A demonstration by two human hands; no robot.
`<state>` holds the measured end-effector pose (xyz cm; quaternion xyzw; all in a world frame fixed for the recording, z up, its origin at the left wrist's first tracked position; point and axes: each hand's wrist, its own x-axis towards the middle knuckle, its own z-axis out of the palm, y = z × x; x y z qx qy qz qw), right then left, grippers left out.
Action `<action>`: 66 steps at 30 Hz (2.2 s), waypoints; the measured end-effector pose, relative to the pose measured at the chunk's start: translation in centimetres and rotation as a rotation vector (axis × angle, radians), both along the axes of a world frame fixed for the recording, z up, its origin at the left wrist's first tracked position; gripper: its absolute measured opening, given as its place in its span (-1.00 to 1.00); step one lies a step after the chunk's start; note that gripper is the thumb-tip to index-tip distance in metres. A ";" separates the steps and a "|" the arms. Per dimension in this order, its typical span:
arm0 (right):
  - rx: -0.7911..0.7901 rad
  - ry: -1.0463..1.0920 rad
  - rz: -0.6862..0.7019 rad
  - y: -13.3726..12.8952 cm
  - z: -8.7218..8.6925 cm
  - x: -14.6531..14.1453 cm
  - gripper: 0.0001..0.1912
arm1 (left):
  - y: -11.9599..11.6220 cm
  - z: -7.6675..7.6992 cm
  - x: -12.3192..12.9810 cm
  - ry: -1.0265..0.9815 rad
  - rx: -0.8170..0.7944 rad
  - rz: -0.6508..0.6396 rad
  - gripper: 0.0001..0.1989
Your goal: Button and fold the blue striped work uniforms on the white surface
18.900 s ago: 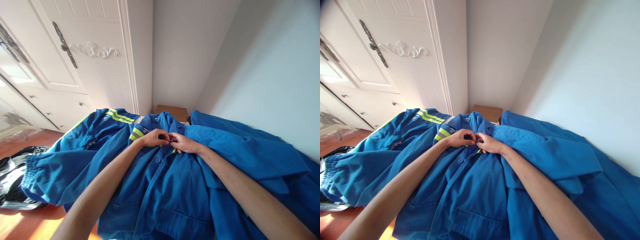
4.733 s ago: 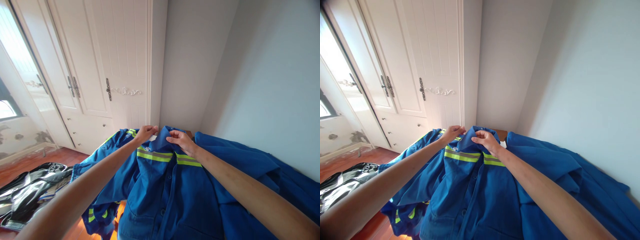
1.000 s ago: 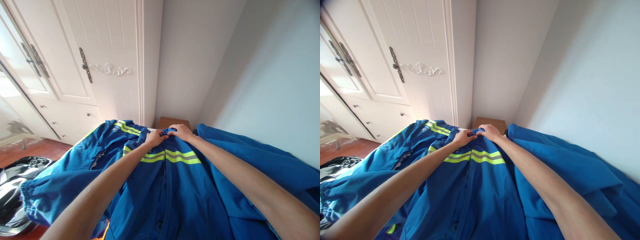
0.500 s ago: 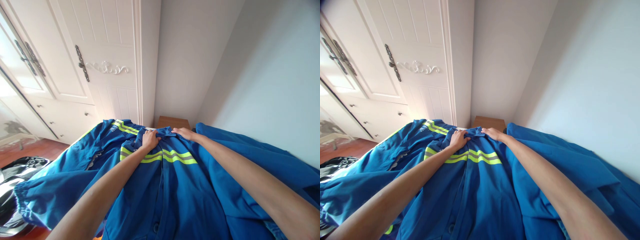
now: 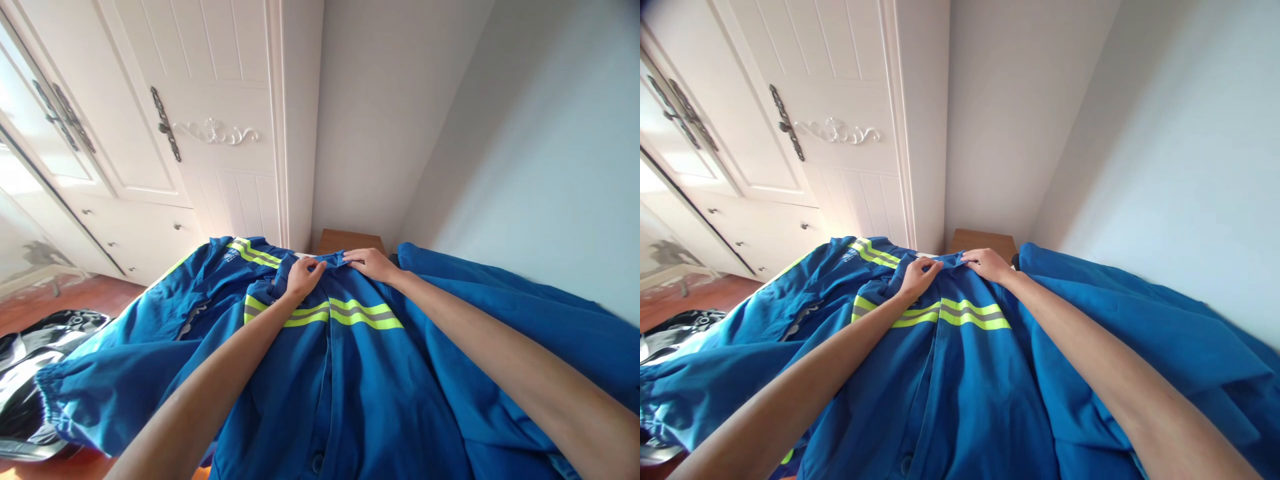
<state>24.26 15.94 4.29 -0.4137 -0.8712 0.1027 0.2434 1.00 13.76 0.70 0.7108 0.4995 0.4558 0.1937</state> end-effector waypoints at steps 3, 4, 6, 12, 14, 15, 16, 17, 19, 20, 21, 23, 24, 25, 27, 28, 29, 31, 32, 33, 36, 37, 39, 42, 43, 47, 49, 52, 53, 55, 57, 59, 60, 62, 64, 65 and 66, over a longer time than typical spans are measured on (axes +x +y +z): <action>0.019 -0.031 -0.041 0.0 -0.1 0.6 -0.70 | -0.4 0.3 -0.2 -0.052 -0.026 -0.147 -0.65; -0.005 -0.071 -0.024 -0.1 0.0 0.8 -0.69 | -0.6 0.4 -0.2 -0.018 -0.028 -0.200 -0.65; -0.076 -0.182 0.020 -0.2 0.2 1.6 -0.62 | -1.2 0.6 -0.2 0.111 -0.011 -0.310 -0.68; -0.108 -0.384 0.008 -1.6 0.8 3.2 -0.41 | -4.1 2.1 0.3 0.362 -0.097 -0.596 -0.47; -0.035 -0.351 0.002 -2.1 1.2 3.0 -0.43 | -5.0 2.9 0.5 0.310 -0.209 -0.626 -0.37; 0.002 -0.328 -0.001 -2.4 1.3 2.8 -0.45 | -5.4 3.3 0.6 0.283 -0.260 -0.634 -0.34; 0.037 -0.307 0.002 -2.6 1.5 2.4 -0.47 | -5.9 3.8 0.7 0.263 -0.297 -0.640 -0.34; 0.069 -0.293 0.016 -2.8 1.7 2.1 -0.49 | -6.3 4.1 0.8 0.254 -0.311 -0.645 -0.34; 0.132 -0.292 0.090 -3.1 1.8 1.3 -0.52 | -7.3 4.6 1.2 0.285 -0.279 -0.685 -0.37; 0.157 -0.307 0.146 -3.2 1.7 0.9 -0.51 | -7.8 4.8 1.4 0.320 -0.241 -0.720 -0.40; 0.174 -0.327 0.203 -3.3 1.6 0.7 -0.48 | -8.3 4.8 1.7 0.359 -0.196 -0.756 -0.45; 0.190 -0.374 0.287 -3.5 1.1 0.4 -0.45 | -8.9 4.9 2.0 0.414 -0.106 -0.792 -0.56; 0.192 -0.398 0.309 -3.5 0.8 0.4 -0.48 | -8.9 4.8 2.0 0.414 -0.068 -0.776 -0.61; 0.192 -0.420 0.317 -3.5 0.6 0.5 -0.53 | -8.8 4.7 1.8 0.396 -0.035 -0.733 -0.64; 0.197 -0.447 0.305 -3.4 0.2 0.8 -0.63 | -7.6 4.5 1.1 0.350 0.020 -0.594 -0.63; 0.198 -0.446 0.294 -3.4 0.1 1.0 -0.66 | -6.7 4.3 0.6 0.346 0.042 -0.512 -0.61; 0.196 -0.438 0.284 -3.3 0.0 1.1 -0.67 | -5.6 4.1 -0.1 0.363 0.056 -0.436 -0.59; 0.185 -0.414 0.278 -3.2 -0.2 1.1 -0.67 | -3.3 3.7 -1.3 0.455 0.057 -0.331 -0.48; 0.179 -0.410 0.283 -3.2 -0.2 1.1 -0.68 | -2.2 3.5 -1.9 0.513 0.043 -0.313 -0.42; 0.174 -0.414 0.290 -3.2 -0.3 1.0 -0.67 | -1.3 3.3 -2.3 0.569 0.021 -0.308 -0.36; 0.167 -0.451 0.298 -3.2 -0.4 0.7 -0.62 | 0.3 3.1 -2.7 0.678 -0.056 -0.352 -0.26; 0.162 -0.460 0.294 -3.2 -0.4 0.6 -0.60 | 0.5 3.0 -2.6 0.689 -0.071 -0.377 -0.23; 0.147 -0.464 0.278 -3.2 -0.5 0.6 -0.57 | 0.7 3.0 -2.4 0.673 -0.070 -0.421 -0.22; 0.091 -0.451 0.250 -3.2 -0.7 0.9 -0.54 | 0.5 3.0 -2.5 0.601 0.000 -0.437 -0.38; 0.063 -0.439 0.239 -3.2 -0.8 1.1 -0.52 | 0.3 3.1 -2.8 0.582 0.026 -0.440 -0.47; -0.035 -0.381 0.184 -3.1 -1.3 1.6 -0.47 | -1.5 3.3 -4.4 0.630 0.052 -0.505 -0.64; -0.059 -0.373 0.173 -3.1 -1.3 1.6 -0.46 | -2.9 3.4 -5.1 0.696 0.043 -0.533 -0.65; -0.058 -0.388 0.168 -3.6 -1.0 1.0 -0.45 | -5.0 3.1 -5.7 0.779 0.047 -0.497 -0.60; -0.032 -0.381 0.164 -3.9 -0.8 0.8 -0.43 | -5.6 2.9 -5.8 0.799 0.048 -0.471 -0.55; 0.041 -0.339 0.167 -4.9 -0.6 0.1 -0.39 | -6.4 2.5 -5.7 0.832 0.032 -0.433 -0.44; 0.074 -0.311 0.210 -6.1 -0.5 -0.5 -0.38 | -6.8 2.2 -5.6 0.863 -0.013 -0.426 -0.35; 0.019 -0.337 0.266 -7.4 -0.8 -1.0 -0.44 | -6.9 2.0 -5.3 0.886 -0.078 -0.436 -0.30; -0.025 -0.361 0.280 -7.9 -1.0 -1.1 -0.47 | -6.8 2.0 -5.2 0.889 -0.108 -0.441 -0.29; -0.106 -0.389 0.280 -8.7 -1.4 -1.2 -0.50 | -6.6 2.1 -5.0 0.863 -0.154 -0.459 -0.28; -0.157 -0.356 0.273 -9.1 -1.4 -1.0 -0.49 | -6.2 2.4 -5.1 0.774 -0.181 -0.487 -0.31; -0.173 -0.319 0.272 -9.0 -1.3 -0.9 -0.49 | -5.9 2.7 -5.2 0.705 -0.177 -0.485 -0.33; -0.180 -0.268 0.263 -8.9 -1.0 -0.6 -0.50 | -5.6 3.1 -5.5 0.626 -0.153 -0.459 -0.37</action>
